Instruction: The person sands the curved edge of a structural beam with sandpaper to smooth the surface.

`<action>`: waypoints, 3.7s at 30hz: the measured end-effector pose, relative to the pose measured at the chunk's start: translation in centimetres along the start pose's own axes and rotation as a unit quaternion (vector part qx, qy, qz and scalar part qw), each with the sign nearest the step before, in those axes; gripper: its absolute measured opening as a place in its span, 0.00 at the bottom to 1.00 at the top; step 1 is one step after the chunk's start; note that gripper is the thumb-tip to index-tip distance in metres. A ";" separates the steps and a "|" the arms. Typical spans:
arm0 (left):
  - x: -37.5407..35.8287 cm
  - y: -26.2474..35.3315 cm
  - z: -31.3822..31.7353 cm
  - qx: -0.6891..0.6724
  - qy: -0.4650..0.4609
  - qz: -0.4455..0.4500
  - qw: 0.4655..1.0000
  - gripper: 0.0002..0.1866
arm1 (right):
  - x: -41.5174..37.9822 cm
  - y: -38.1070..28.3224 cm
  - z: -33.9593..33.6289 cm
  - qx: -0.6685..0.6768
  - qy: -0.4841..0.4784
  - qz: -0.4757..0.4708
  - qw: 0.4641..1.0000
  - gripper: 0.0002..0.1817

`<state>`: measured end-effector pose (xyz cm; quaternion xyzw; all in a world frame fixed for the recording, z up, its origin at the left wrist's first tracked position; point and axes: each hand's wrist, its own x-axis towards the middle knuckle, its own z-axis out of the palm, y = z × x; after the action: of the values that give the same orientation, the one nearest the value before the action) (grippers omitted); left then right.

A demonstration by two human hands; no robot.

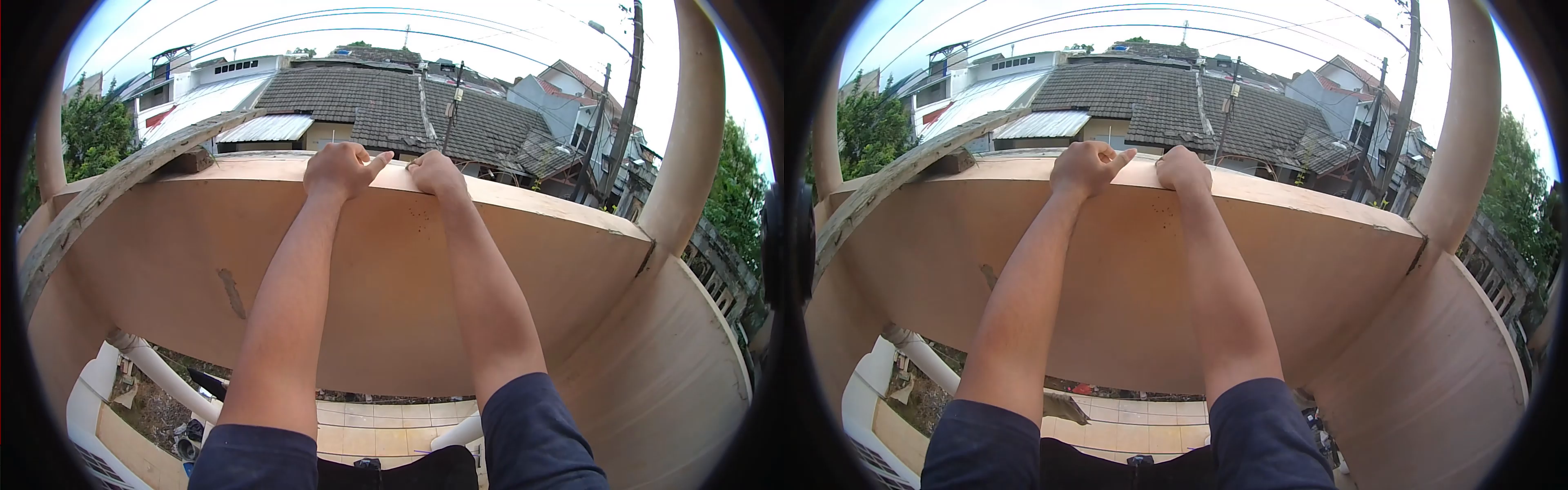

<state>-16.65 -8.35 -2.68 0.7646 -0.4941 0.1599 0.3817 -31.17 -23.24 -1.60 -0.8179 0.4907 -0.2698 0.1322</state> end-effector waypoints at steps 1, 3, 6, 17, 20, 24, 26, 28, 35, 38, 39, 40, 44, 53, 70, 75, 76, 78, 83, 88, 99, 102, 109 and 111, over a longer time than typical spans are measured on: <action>-0.1 0.0 -0.1 0.001 0.002 0.002 1.000 0.37 | 0.0 0.0 0.0 0.001 -0.001 -0.001 1.000 0.17; 0.0 0.0 -0.1 -0.001 0.000 0.002 1.000 0.36 | -0.2 0.0 -0.5 0.004 -0.044 -0.043 0.998 0.17; 0.0 0.1 -0.1 -0.004 0.005 0.001 1.000 0.36 | -1.1 0.5 -1.2 0.046 -0.090 -0.177 0.979 0.16; 0.1 0.0 0.0 -0.008 0.007 0.003 1.000 0.35 | -2.0 -0.3 -1.3 -0.003 -0.010 -0.082 0.997 0.17; 0.0 0.0 0.0 -0.009 0.001 0.003 1.000 0.35 | -1.8 0.2 -1.3 0.059 -0.069 -0.145 0.985 0.17; -0.1 0.2 -0.1 -0.010 0.007 0.000 1.000 0.34 | -1.1 0.2 -0.4 0.070 -0.018 -0.096 0.993 0.17; -0.2 0.1 -0.1 -0.010 0.005 -0.002 1.000 0.35 | -1.5 0.1 -0.5 0.049 -0.011 -0.085 0.995 0.17; 0.0 -0.1 0.1 -0.010 0.010 0.007 1.000 0.35 | -2.1 -0.5 -1.2 0.030 -0.004 -0.074 0.997 0.17; 0.2 -0.1 0.1 -0.010 0.011 0.006 1.000 0.35 | -0.3 -0.1 -0.2 -0.060 -0.063 -0.074 0.994 0.21; 0.0 -0.2 0.1 -0.015 0.010 0.007 1.000 0.35 | -1.5 -0.6 -0.3 -0.052 -0.005 -0.061 0.997 0.22; 0.0 -0.1 -0.1 -0.010 0.006 0.005 1.000 0.35 | -2.1 -0.8 -0.7 -0.031 0.007 -0.036 0.999 0.22; 0.0 0.1 -0.1 -0.007 0.001 0.004 1.000 0.35 | -2.3 -0.9 -0.8 -0.026 0.013 -0.046 0.999 0.20; 0.2 -0.2 0.4 -0.005 0.017 0.019 1.000 0.36 | -2.2 -0.1 -1.1 -0.003 -0.025 -0.113 0.993 0.19; -0.1 0.2 -0.2 -0.005 0.008 0.008 1.000 0.35 | -2.6 -1.4 -0.6 -0.109 0.051 0.048 0.992 0.22; -0.2 0.2 -0.2 -0.007 0.002 0.004 1.000 0.35 | -3.0 -1.4 -0.3 -0.095 0.039 -0.026 0.994 0.25; -0.1 0.1 -0.2 -0.010 0.005 0.010 1.000 0.34 | -2.3 -0.9 -1.8 -0.035 -0.109 -0.101 0.988 0.29; -0.2 0.1 -0.2 -0.009 0.006 0.007 1.000 0.34 | -2.3 -1.1 -1.6 -0.035 -0.110 -0.102 0.988 0.29; -0.2 0.1 -0.1 -0.010 0.006 0.003 1.000 0.34 | -2.8 -1.1 -1.1 -0.081 -0.005 -0.070 0.994 0.28; 0.1 -0.1 0.2 -0.011 0.007 0.016 1.000 0.34 | -2.2 -0.2 0.2 -0.108 0.046 -0.042 0.992 0.28; -0.2 0.1 -0.4 -0.012 0.001 0.000 1.000 0.34 | -0.7 0.0 -0.1 -0.057 -0.076 -0.184 0.978 0.28; -0.2 0.2 -0.4 -0.002 -0.007 0.000 1.000 0.34 | -3.3 -0.8 -1.6 -0.040 -0.033 -0.142 0.989 0.24; 0.2 -0.1 0.2 -0.007 -0.001 0.008 1.000 0.34 | -1.8 0.1 -0.6 -0.015 -0.047 -0.231 0.972 0.20; -0.2 0.3 -0.4 0.000 -0.001 -0.005 1.000 0.34 | -1.6 0.3 -0.5 0.052 -0.103 -0.234 0.965 0.20; -0.1 0.2 0.0 0.003 -0.002 -0.005 1.000 0.34 | -1.7 0.0 0.1 0.025 0.009 -0.129 0.991 0.19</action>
<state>-16.83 -8.33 -2.66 0.7687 -0.4903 0.1581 0.3791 -31.75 -21.77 -2.18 -0.8683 0.3755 -0.3040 0.1124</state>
